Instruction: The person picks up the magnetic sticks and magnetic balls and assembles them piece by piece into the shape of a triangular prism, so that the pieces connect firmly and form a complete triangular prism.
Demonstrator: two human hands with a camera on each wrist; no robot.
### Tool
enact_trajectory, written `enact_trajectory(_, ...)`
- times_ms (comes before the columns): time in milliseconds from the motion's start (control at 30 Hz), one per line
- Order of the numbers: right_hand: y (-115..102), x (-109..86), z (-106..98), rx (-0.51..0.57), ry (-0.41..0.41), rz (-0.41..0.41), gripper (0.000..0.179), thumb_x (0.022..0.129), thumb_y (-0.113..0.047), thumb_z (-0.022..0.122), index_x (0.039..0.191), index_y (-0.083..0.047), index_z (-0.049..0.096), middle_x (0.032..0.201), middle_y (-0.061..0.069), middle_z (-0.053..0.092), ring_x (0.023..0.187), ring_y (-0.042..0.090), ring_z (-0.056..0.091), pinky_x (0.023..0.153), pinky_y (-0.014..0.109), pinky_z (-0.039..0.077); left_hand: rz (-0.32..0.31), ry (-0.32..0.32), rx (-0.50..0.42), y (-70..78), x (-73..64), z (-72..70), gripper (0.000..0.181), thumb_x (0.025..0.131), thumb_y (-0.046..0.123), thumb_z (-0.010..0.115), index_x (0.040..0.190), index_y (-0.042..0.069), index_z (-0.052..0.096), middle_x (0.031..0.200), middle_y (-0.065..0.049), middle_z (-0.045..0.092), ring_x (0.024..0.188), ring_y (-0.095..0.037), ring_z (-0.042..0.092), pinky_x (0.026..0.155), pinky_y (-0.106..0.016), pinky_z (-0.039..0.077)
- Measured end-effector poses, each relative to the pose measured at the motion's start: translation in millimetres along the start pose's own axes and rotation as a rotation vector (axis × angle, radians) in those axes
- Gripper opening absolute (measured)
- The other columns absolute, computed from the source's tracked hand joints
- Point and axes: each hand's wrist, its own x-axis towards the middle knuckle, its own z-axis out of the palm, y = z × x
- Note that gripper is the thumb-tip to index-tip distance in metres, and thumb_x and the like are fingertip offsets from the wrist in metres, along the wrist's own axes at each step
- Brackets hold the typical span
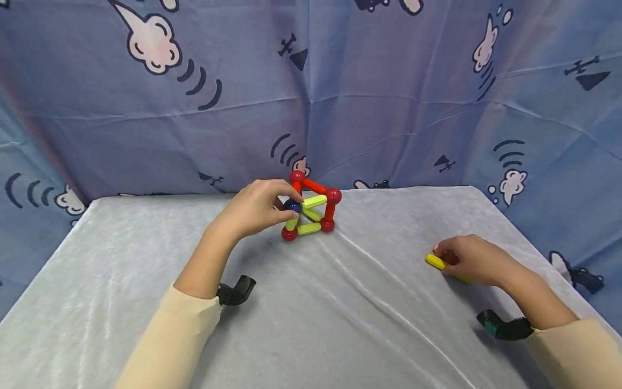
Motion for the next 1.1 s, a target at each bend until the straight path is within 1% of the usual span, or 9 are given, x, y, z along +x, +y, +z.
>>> enact_trajectory(67, -3.1, 1.7, 0.9, -0.001, 0.018, -0.027, 0.027, 0.084, -0.016, 0.08, 0.108, -0.007, 0.074, 0.088, -0.003, 0.069, 0.077, 0.012, 0.054, 0.068, 0.028, 0.05, 0.012, -0.001, -0.006, -0.7, 1.4, -0.2, 0.023, 0.088, 0.021, 0.08, 0.11, 0.023, 0.077, 0.111, 0.007, 0.072, 0.087, -0.017, 0.064, 0.077, -0.033, 0.053)
enact_trajectory(200, -18.6, 6.8, -7.5, 0.04, 0.115, -0.101, 0.025, 0.084, -0.016, 0.081, 0.107, -0.008, 0.074, 0.091, -0.003, 0.071, 0.08, 0.01, 0.059, 0.067, 0.025, 0.052, 0.035, -0.01, -0.027, -1.2, 3.4, -0.9, 0.022, 0.089, 0.019, 0.078, 0.111, 0.022, 0.077, 0.113, 0.006, 0.071, 0.088, -0.017, 0.064, 0.078, -0.033, 0.054)
enact_trajectory(300, -41.9, 16.1, -16.5, 0.098, 0.202, -0.145, 0.027, 0.084, -0.015, 0.081, 0.109, -0.009, 0.074, 0.094, -0.002, 0.073, 0.084, 0.011, 0.064, 0.069, 0.025, 0.054, 0.031, -0.022, -0.035, -1.4, 3.1, -1.6, 0.022, 0.09, 0.019, 0.077, 0.111, 0.022, 0.077, 0.116, 0.005, 0.071, 0.09, -0.018, 0.065, 0.08, -0.033, 0.054)
enact_trajectory(467, -87.6, 40.9, -25.3, 0.197, 0.278, -0.212, 0.025, 0.086, -0.014, 0.08, 0.111, -0.013, 0.076, 0.098, -0.001, 0.075, 0.088, 0.012, 0.067, 0.079, 0.03, 0.058, 0.013, -0.023, -0.038, -3.4, 1.7, -2.6, 0.021, 0.09, 0.018, 0.076, 0.111, 0.022, 0.077, 0.117, 0.005, 0.071, 0.09, -0.018, 0.065, 0.079, -0.033, 0.055)
enact_trajectory(600, -121.9, 60.8, -30.2, 0.227, 0.292, -0.293, 0.023, 0.087, -0.013, 0.079, 0.11, -0.015, 0.076, 0.099, -0.001, 0.075, 0.089, 0.013, 0.067, 0.082, 0.035, 0.06, 0.015, -0.01, -0.033, -5.7, 1.1, -2.5, 0.02, 0.09, 0.017, 0.077, 0.11, 0.021, 0.076, 0.115, 0.005, 0.071, 0.088, -0.018, 0.065, 0.078, -0.032, 0.055)
enact_trajectory(833, -166.9, 83.2, -32.5, 0.26, 0.3, -0.368, 0.026, 0.085, -0.012, 0.081, 0.111, -0.013, 0.076, 0.102, 0.001, 0.075, 0.093, 0.017, 0.069, 0.083, 0.04, 0.06, 0.04, -0.013, -0.046, -8.2, 0.9, -0.1, 0.021, 0.09, 0.017, 0.077, 0.111, 0.019, 0.076, 0.114, 0.004, 0.071, 0.088, -0.018, 0.065, 0.077, -0.032, 0.056)
enact_trajectory(933, -176.6, 90.2, -26.8, 0.275, 0.282, -0.357, 0.029, 0.084, -0.013, 0.082, 0.112, -0.011, 0.076, 0.102, 0.002, 0.077, 0.092, 0.017, 0.071, 0.089, 0.039, 0.056, 0.053, -0.007, -0.051, -8.9, 0.4, 0.1, 0.021, 0.089, 0.016, 0.077, 0.11, 0.019, 0.076, 0.113, 0.004, 0.071, 0.087, -0.018, 0.065, 0.076, -0.031, 0.056)
enact_trajectory(967, -178.2, 92.3, -24.6, 0.272, 0.283, -0.347, 0.029, 0.084, -0.014, 0.083, 0.112, -0.01, 0.076, 0.101, 0.002, 0.078, 0.091, 0.016, 0.072, 0.098, 0.042, 0.052, 0.061, -0.006, -0.054, -8.9, 0.7, 0.3, 0.02, 0.089, 0.015, 0.077, 0.11, 0.018, 0.076, 0.113, 0.004, 0.071, 0.086, -0.017, 0.065, 0.076, -0.031, 0.056)
enact_trajectory(1100, -180.0, 97.6, -15.5, 0.249, 0.282, -0.29, 0.029, 0.083, -0.014, 0.083, 0.112, -0.011, 0.077, 0.096, 0.001, 0.078, 0.088, 0.015, 0.071, 0.097, 0.04, 0.052, 0.074, -0.014, -0.063, -7.5, 2.3, 1.1, 0.02, 0.09, 0.015, 0.076, 0.11, 0.017, 0.076, 0.113, 0.003, 0.071, 0.086, -0.017, 0.065, 0.076, -0.03, 0.056)
